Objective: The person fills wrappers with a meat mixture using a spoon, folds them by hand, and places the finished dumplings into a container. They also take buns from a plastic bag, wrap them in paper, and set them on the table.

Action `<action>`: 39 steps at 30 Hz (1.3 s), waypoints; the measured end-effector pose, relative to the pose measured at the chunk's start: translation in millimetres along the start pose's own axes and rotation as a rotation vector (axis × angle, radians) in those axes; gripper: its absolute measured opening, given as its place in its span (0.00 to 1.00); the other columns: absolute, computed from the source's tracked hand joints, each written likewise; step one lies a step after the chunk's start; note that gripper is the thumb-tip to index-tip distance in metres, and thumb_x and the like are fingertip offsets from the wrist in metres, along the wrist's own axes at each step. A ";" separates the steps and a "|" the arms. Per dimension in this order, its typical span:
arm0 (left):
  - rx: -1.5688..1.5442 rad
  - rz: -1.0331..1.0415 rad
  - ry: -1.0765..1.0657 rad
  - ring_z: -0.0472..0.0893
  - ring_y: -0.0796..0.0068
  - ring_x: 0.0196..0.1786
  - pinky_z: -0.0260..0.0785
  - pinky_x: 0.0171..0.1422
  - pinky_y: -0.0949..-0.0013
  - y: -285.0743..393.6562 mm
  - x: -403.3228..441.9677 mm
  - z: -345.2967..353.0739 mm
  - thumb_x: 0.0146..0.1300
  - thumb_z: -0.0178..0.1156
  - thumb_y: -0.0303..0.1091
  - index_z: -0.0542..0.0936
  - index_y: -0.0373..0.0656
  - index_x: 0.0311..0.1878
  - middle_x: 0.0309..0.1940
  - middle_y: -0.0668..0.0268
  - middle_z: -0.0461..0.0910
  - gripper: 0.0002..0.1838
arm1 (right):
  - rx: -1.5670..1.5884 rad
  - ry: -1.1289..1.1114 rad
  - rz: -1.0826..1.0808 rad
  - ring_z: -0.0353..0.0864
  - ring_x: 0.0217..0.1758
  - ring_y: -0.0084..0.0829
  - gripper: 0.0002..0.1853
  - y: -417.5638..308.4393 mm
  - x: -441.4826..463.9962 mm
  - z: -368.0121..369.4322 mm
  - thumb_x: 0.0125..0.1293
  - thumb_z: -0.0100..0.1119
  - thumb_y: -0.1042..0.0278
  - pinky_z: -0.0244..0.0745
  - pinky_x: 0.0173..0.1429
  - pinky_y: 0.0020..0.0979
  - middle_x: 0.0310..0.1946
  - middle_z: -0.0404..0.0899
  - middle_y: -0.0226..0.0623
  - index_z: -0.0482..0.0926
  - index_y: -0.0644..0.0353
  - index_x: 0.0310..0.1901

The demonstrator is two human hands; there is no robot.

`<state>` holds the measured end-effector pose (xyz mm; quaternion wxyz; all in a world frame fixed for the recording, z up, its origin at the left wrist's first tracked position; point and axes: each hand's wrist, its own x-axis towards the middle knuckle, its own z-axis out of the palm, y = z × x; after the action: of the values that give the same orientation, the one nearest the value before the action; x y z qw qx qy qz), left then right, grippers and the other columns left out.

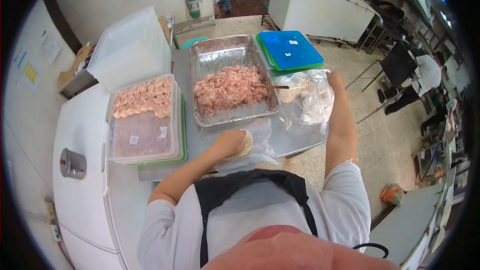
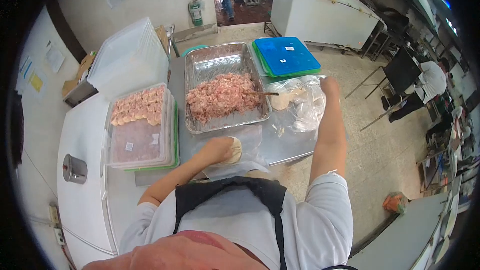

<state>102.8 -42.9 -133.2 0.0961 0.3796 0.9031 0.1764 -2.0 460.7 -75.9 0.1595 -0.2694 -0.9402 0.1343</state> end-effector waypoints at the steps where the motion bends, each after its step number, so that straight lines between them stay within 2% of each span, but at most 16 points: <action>1: -0.071 0.050 0.027 0.81 0.47 0.43 0.73 0.49 0.55 -13.0 3.0 -0.7 0.55 0.64 0.44 0.77 0.37 0.43 0.37 0.47 0.80 0.21 | 0.051 0.094 -0.062 0.81 0.44 0.55 0.22 -13.9 -0.1 6.7 0.64 0.56 0.49 0.74 0.47 0.48 0.37 0.82 0.55 0.83 0.65 0.36; 3: -0.149 0.101 0.062 0.81 0.48 0.43 0.73 0.50 0.57 -24.3 -0.4 -1.5 0.55 0.63 0.44 0.78 0.37 0.45 0.38 0.46 0.80 0.21 | 0.252 0.139 -0.177 0.82 0.41 0.52 0.21 -58.2 -8.2 9.9 0.66 0.56 0.50 0.74 0.43 0.46 0.34 0.81 0.55 0.82 0.65 0.35; 4: -0.318 0.007 0.076 0.82 0.54 0.43 0.74 0.50 0.60 -24.3 -5.8 -9.1 0.57 0.63 0.43 0.79 0.36 0.47 0.39 0.49 0.81 0.21 | 0.517 0.230 -0.344 0.82 0.33 0.39 0.17 -89.6 -30.8 9.6 0.66 0.59 0.53 0.73 0.35 0.38 0.29 0.83 0.44 0.81 0.63 0.36; 6: -0.478 -0.086 0.091 0.83 0.59 0.43 0.74 0.50 0.63 -37.3 -13.2 -17.0 0.59 0.63 0.43 0.79 0.36 0.48 0.39 0.52 0.82 0.20 | 0.747 -0.110 -0.455 0.78 0.36 0.22 0.13 -142.0 -80.9 9.1 0.66 0.61 0.61 0.73 0.39 0.27 0.36 0.82 0.31 0.77 0.57 0.48; 9: -0.918 -0.173 0.197 0.81 0.70 0.47 0.74 0.52 0.68 -49.4 -19.2 -20.2 0.64 0.62 0.41 0.76 0.37 0.57 0.45 0.60 0.82 0.22 | 0.933 -0.610 -0.659 0.78 0.46 0.26 0.30 -202.1 -197.2 -5.8 0.67 0.61 0.54 0.75 0.51 0.29 0.61 0.69 0.37 0.66 0.57 0.66; 11: -1.475 -0.095 0.274 0.78 0.75 0.53 0.72 0.56 0.68 -33.3 -20.7 -55.4 0.66 0.60 0.39 0.72 0.39 0.62 0.52 0.68 0.78 0.24 | 1.029 -0.763 -0.762 0.78 0.46 0.25 0.27 -219.4 -229.9 26.3 0.67 0.60 0.54 0.75 0.51 0.28 0.58 0.72 0.38 0.70 0.59 0.63; 14: -1.664 -0.011 0.281 0.77 0.75 0.56 0.72 0.58 0.69 -24.1 -13.8 -82.5 0.67 0.59 0.35 0.65 0.40 0.67 0.58 0.66 0.74 0.27 | 1.301 -1.077 -0.386 0.79 0.43 0.24 0.26 -245.8 -242.4 19.2 0.67 0.60 0.53 0.76 0.50 0.29 0.50 0.78 0.37 0.72 0.59 0.61; 15: -1.664 -0.019 0.278 0.75 0.72 0.60 0.71 0.62 0.64 -19.3 -11.5 -90.1 0.69 0.56 0.36 0.64 0.40 0.68 0.60 0.64 0.72 0.27 | 1.229 -0.975 -0.474 0.80 0.41 0.23 0.22 -251.3 -230.3 17.4 0.67 0.60 0.55 0.76 0.46 0.30 0.39 0.82 0.34 0.75 0.59 0.56; 20: -1.888 0.065 0.333 0.68 0.58 0.68 0.59 0.72 0.48 -1.7 3.3 -87.2 0.72 0.44 0.57 0.60 0.42 0.70 0.64 0.56 0.69 0.34 | 0.759 -0.529 -0.473 0.81 0.38 0.28 0.17 -280.3 -216.7 -13.6 0.65 0.61 0.56 0.76 0.41 0.38 0.32 0.81 0.41 0.76 0.61 0.46; 22: -2.412 0.042 0.154 0.64 0.53 0.70 0.54 0.74 0.46 -17.4 6.2 -81.8 0.68 0.38 0.68 0.57 0.42 0.72 0.69 0.54 0.63 0.42 | 0.184 -0.122 -1.198 0.82 0.41 0.37 0.17 -297.2 -250.3 -7.7 0.65 0.61 0.54 0.76 0.44 0.43 0.34 0.81 0.44 0.76 0.58 0.46; 25: -2.379 0.129 0.100 0.59 0.46 0.72 0.49 0.75 0.42 -16.6 4.2 -81.5 0.61 0.37 0.76 0.53 0.42 0.74 0.72 0.52 0.57 0.51 | 0.364 -0.355 -1.308 0.81 0.47 0.43 0.15 -293.8 -302.3 -9.3 0.62 0.61 0.57 0.75 0.47 0.45 0.37 0.81 0.46 0.77 0.56 0.46; 27: -2.302 0.224 0.132 0.55 0.45 0.74 0.46 0.74 0.35 -2.6 -4.5 -89.8 0.58 0.37 0.79 0.52 0.43 0.75 0.74 0.52 0.54 0.54 | 0.972 -0.418 -1.042 0.83 0.45 0.46 0.15 -293.4 -275.4 6.3 0.59 0.61 0.59 0.76 0.46 0.46 0.38 0.82 0.48 0.78 0.54 0.46; 31: -2.335 0.093 0.098 0.51 0.47 0.76 0.43 0.74 0.32 15.1 -5.4 -102.8 0.56 0.37 0.80 0.49 0.44 0.76 0.76 0.54 0.48 0.56 | 0.501 -0.365 -0.943 0.85 0.40 0.48 0.15 -286.2 -218.9 -13.7 0.57 0.61 0.61 0.77 0.43 0.46 0.37 0.84 0.47 0.79 0.54 0.46; 33: -2.394 0.194 0.025 0.52 0.48 0.76 0.43 0.73 0.31 0.7 7.8 -84.9 0.56 0.37 0.80 0.50 0.44 0.75 0.76 0.55 0.50 0.55 | 0.195 -0.175 -1.284 0.85 0.35 0.48 0.14 -289.2 -256.3 -5.3 0.57 0.61 0.61 0.78 0.42 0.46 0.35 0.85 0.44 0.79 0.53 0.45; 36: -2.449 0.267 -0.047 0.51 0.48 0.76 0.43 0.73 0.30 -4.0 8.8 -75.6 0.58 0.37 0.79 0.52 0.46 0.75 0.75 0.56 0.51 0.53 | 0.148 -0.489 -1.253 0.85 0.37 0.45 0.12 -302.4 -282.0 3.3 0.57 0.59 0.65 0.78 0.41 0.45 0.34 0.83 0.45 0.80 0.51 0.44; 39: -2.439 0.088 0.166 0.50 0.45 0.76 0.43 0.73 0.31 0.5 -0.3 -78.7 0.58 0.35 0.79 0.48 0.46 0.76 0.76 0.55 0.47 0.54 | 0.566 -0.349 -1.139 0.84 0.44 0.45 0.15 -281.6 -210.3 1.6 0.58 0.58 0.64 0.78 0.43 0.47 0.44 0.80 0.49 0.79 0.47 0.49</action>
<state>79.1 -62.2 -60.7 0.3249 0.0587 0.1358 0.9341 35.9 114.4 -29.9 0.1155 0.3483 -0.8762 0.3124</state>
